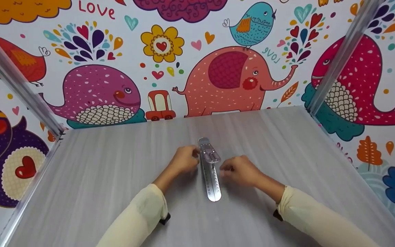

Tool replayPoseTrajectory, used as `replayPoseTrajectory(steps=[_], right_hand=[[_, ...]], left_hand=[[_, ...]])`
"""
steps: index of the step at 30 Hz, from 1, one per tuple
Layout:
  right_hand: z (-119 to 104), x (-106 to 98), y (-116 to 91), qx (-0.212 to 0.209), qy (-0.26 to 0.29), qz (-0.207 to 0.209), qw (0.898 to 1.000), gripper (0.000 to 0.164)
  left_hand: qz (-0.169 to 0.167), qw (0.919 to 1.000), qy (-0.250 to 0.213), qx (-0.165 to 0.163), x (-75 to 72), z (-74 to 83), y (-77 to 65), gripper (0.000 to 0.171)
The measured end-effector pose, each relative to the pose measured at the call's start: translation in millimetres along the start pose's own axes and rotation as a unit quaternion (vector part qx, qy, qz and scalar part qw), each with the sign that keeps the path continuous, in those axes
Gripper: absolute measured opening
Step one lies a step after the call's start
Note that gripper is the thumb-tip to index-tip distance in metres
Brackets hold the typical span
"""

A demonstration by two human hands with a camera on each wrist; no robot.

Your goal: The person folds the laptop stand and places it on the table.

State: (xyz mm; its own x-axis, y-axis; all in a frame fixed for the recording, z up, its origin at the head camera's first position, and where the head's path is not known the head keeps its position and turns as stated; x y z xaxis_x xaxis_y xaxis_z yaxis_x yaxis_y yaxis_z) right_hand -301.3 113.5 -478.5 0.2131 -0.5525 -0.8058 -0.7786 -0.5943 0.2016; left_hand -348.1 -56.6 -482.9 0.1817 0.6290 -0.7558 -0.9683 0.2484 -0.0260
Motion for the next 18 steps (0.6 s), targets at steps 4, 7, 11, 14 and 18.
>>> replayPoseTrajectory(steps=[4, 7, 11, 14, 18], right_hand=[[19, -13, 14, 0.069, 0.045, 0.043, 0.996, 0.018], [31, -8, 21, 0.119, 0.099, 0.035, 0.987, 0.024], [39, 8, 29, 0.15, 0.183, 0.007, 0.972, 0.027], [39, 18, 34, 0.143, 0.215, 0.0, 0.966, 0.021], [37, 24, 37, 0.131, 0.201, 0.014, 0.971, 0.011]], left_hand=[[-0.012, 0.9997, -0.021, 0.008, 4.9, -0.6, -12.4, 0.024], [-0.022, 0.9978, -0.061, -0.014, 10.9, -5.4, -17.9, 0.027], [-0.029, 0.9916, -0.117, -0.047, 20.0, -10.4, -19.8, 0.027], [-0.026, 0.9862, -0.153, -0.056, 24.1, -11.1, -18.9, 0.023], [-0.019, 0.9831, -0.17, -0.065, 25.7, -11.2, -16.6, 0.022]])
Point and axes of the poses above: each hand's wrist, its own y-axis towards the middle knuckle, its own x-axis out of the palm, z = x × y, the point moved 8 cm from there along y, towards the middle knuckle, and after that the axes turned 4 degrees about -x, right-handed, at the moved point
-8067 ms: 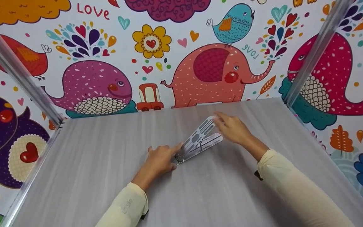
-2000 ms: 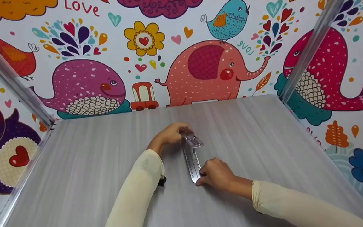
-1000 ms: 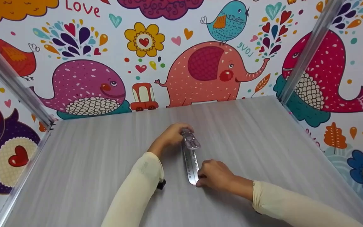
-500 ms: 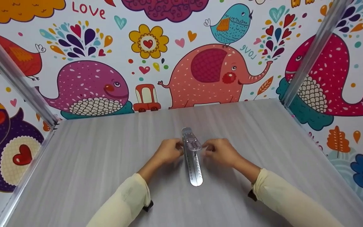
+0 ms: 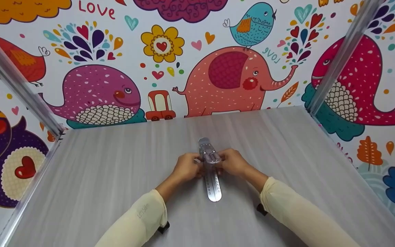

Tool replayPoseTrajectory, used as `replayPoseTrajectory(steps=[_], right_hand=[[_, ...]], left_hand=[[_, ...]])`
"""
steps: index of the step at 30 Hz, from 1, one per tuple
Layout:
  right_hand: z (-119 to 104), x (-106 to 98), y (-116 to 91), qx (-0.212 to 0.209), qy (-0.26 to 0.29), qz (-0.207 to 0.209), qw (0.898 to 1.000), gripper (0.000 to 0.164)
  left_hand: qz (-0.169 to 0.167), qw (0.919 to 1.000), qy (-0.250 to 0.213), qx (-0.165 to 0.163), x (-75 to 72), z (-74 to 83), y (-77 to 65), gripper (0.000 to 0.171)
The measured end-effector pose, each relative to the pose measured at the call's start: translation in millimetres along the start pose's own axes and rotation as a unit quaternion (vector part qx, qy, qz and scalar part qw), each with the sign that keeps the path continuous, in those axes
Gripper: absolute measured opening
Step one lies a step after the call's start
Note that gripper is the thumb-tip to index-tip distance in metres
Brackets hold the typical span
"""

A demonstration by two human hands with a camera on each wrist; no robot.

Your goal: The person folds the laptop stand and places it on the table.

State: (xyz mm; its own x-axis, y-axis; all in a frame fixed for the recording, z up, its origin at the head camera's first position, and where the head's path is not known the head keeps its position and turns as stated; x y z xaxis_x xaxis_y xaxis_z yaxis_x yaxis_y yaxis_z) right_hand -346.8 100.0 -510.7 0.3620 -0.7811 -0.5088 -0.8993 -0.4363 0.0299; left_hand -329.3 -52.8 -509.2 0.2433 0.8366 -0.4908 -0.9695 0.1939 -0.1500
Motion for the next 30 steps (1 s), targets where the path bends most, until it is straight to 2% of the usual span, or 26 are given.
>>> replayPoseTrajectory(steps=[6, 15, 19, 24, 30], right_hand=[[1.6, 0.7, 0.0, 0.004, -0.004, 0.025, 1.0, 0.008], [1.0, 2.6, -1.9, -0.008, 0.006, 0.026, 1.0, 0.007], [-1.7, 2.2, -2.2, -0.02, 0.002, 0.028, 0.999, 0.008], [-3.6, 3.3, -3.5, -0.031, -0.018, 0.03, 0.999, 0.008], [-4.7, 8.4, -6.6, -0.027, -0.068, 0.003, 0.997, 0.017]], left_hand=[[-0.001, 1.0, 0.006, 0.004, 2.2, 0.5, 2.4, 0.023], [-0.014, 0.9997, -0.02, -0.007, 3.9, 0.8, 0.3, 0.023], [-0.018, 0.9996, -0.021, -0.007, 4.0, 2.1, -0.5, 0.018], [-0.016, 0.9996, -0.022, -0.003, 4.1, 1.7, -1.8, 0.016], [-0.009, 0.9993, -0.036, 0.007, 3.4, 2.6, -2.9, 0.021]])
Point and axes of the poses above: each hand's wrist, its own y-axis towards the middle knuckle, its own x-axis out of the palm, z = x × y, the point moved 8 cm from there along y, towards the middle knuckle, and after that the axes turned 4 degrees about -x, right-handed, at the moved point
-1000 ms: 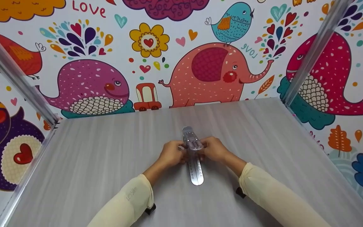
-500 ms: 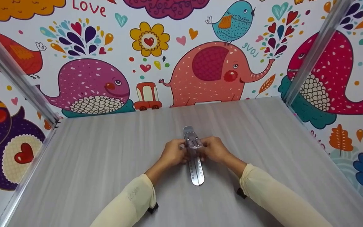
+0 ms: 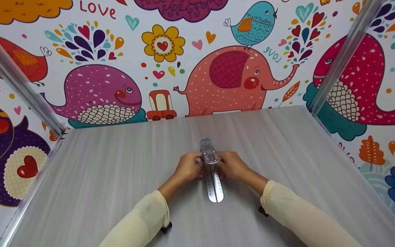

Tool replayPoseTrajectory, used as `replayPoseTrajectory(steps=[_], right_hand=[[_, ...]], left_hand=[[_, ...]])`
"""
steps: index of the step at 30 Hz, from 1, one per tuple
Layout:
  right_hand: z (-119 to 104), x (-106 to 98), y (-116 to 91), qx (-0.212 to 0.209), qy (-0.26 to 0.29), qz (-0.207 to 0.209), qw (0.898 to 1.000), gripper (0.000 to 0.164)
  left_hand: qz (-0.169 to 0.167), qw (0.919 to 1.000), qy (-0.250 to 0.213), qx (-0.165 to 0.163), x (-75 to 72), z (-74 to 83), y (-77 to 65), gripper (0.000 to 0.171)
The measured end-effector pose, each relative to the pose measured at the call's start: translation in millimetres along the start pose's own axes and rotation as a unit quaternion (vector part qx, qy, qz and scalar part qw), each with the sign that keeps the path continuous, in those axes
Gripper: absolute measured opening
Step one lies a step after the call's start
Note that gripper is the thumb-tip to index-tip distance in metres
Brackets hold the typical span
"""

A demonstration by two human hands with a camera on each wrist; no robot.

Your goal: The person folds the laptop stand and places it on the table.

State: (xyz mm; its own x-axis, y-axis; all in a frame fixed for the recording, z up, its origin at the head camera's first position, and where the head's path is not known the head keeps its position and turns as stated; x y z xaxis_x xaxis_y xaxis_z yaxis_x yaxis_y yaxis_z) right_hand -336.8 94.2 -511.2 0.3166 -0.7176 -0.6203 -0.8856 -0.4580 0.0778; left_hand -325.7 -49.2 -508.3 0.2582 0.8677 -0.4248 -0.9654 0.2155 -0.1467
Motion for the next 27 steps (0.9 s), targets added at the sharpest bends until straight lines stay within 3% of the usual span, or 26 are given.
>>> replayPoseTrajectory(steps=[6, 11, 16, 19, 21, 23, 25, 27], right_hand=[[-2, 1, 1, 0.01, -0.036, 0.004, 0.999, 0.015], [-5, 0, 2, -0.005, -0.044, 0.019, 0.999, 0.012], [-4, -6, 3, 0.005, -0.003, 0.046, 0.999, 0.019], [3, -9, 5, 0.043, 0.068, 0.06, 0.995, 0.019], [7, -8, 6, 0.075, 0.133, 0.063, 0.986, 0.019], [12, -6, 8, 0.108, 0.204, 0.062, 0.971, 0.021], [16, -2, 9, 0.144, 0.286, 0.059, 0.945, 0.023], [21, 0, 9, 0.183, 0.361, 0.062, 0.912, 0.024]], left_hand=[[0.012, 0.9998, 0.015, 0.01, -4.9, 4.0, 0.1, 0.023], [0.015, 0.9997, 0.02, 0.007, -8.4, 5.4, 0.3, 0.023], [0.035, 0.9993, 0.01, 0.008, -12.7, 9.0, 3.2, 0.015], [0.044, 0.999, 0.002, 0.004, -13.4, 10.4, 6.4, 0.013], [0.044, 0.999, -0.008, -0.008, -12.8, 9.6, 9.0, 0.013], [0.043, 0.9985, -0.022, -0.023, -12.3, 7.9, 11.7, 0.012], [0.042, 0.9971, -0.047, -0.042, -11.5, 5.3, 14.8, 0.011], [0.038, 0.9925, -0.099, -0.062, -9.9, 1.1, 18.5, 0.012]])
Point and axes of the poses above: each hand's wrist, its own y-axis towards the middle knuckle, its own x-axis out of the palm, z = x × y, the point moved 8 cm from there along y, towards the middle knuckle, and after that the axes turned 4 degrees about -x, right-handed, at the moved point
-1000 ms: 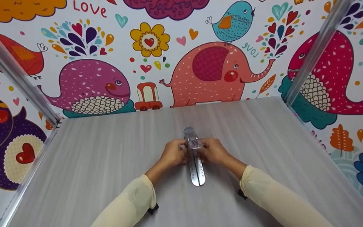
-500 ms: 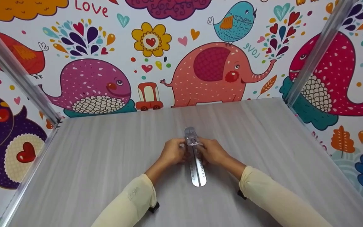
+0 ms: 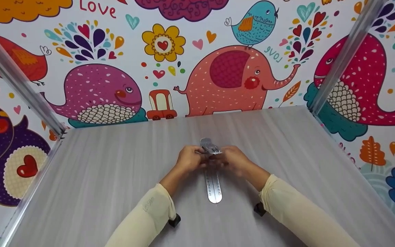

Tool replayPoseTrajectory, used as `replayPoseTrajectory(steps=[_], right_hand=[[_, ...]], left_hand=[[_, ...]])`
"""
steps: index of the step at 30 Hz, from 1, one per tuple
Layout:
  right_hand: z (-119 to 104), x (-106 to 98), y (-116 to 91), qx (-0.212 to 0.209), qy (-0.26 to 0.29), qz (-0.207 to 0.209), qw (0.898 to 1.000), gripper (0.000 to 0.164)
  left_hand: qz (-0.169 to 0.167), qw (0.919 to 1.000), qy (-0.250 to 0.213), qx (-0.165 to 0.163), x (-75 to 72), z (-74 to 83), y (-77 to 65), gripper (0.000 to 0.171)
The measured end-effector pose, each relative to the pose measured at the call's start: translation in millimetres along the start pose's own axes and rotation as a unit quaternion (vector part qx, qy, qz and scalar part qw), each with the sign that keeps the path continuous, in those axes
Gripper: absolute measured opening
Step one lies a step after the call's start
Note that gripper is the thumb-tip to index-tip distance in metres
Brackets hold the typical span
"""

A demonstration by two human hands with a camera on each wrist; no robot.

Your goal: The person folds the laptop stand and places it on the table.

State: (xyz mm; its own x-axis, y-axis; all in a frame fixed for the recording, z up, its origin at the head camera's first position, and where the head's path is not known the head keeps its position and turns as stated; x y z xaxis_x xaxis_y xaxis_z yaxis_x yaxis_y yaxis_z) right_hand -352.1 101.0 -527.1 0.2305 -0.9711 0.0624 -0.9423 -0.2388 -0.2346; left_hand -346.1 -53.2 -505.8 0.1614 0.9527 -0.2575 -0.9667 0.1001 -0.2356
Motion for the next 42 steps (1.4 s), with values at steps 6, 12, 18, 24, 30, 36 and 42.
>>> replayPoseTrajectory(steps=[6, 12, 18, 24, 30, 36, 42], right_hand=[[3, -4, 6, 0.058, 0.142, 0.024, 0.988, 0.021], [-2, -3, 8, 0.035, 0.112, 0.021, 0.993, 0.014], [-3, -2, 7, 0.027, 0.078, 0.017, 0.996, 0.008], [7, -4, 4, 0.057, 0.046, 0.012, 0.997, 0.017], [17, -2, 2, 0.076, 0.015, -0.004, 0.997, 0.035], [20, 0, 0, 0.056, -0.042, -0.022, 0.997, 0.044], [13, 2, -5, 0.004, -0.129, -0.002, 0.992, 0.035]], left_hand=[[-0.019, 0.975, -0.202, -0.09, 4.4, -15.0, 8.7, 0.024], [-0.018, 0.9533, -0.275, -0.123, 4.9, -18.8, 10.4, 0.028], [-0.014, 0.9471, -0.295, -0.126, 3.2, -20.0, 10.4, 0.028], [-0.024, 0.946, -0.293, -0.137, 6.5, -26.0, 10.2, 0.03], [-0.035, 0.9553, -0.256, -0.144, 8.7, -32.6, 5.5, 0.026], [-0.027, 0.9726, -0.189, -0.133, 8.4, -37.0, 0.3, 0.025], [0.005, 0.9907, -0.091, -0.102, 6.9, -34.1, -3.4, 0.031]])
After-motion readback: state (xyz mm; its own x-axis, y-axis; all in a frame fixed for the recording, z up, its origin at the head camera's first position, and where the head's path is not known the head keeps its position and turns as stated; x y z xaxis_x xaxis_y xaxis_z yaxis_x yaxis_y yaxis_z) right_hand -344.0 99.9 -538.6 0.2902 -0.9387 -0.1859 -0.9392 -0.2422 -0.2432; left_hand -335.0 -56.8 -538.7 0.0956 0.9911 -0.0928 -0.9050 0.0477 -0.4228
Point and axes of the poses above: each hand's wrist, its own y-axis towards the middle knuckle, its own x-axis out of the palm, z = x × y, the point moved 8 cm from there along y, towards the middle knuckle, and after that the axes turned 4 degrees about -x, right-handed, at the moved point
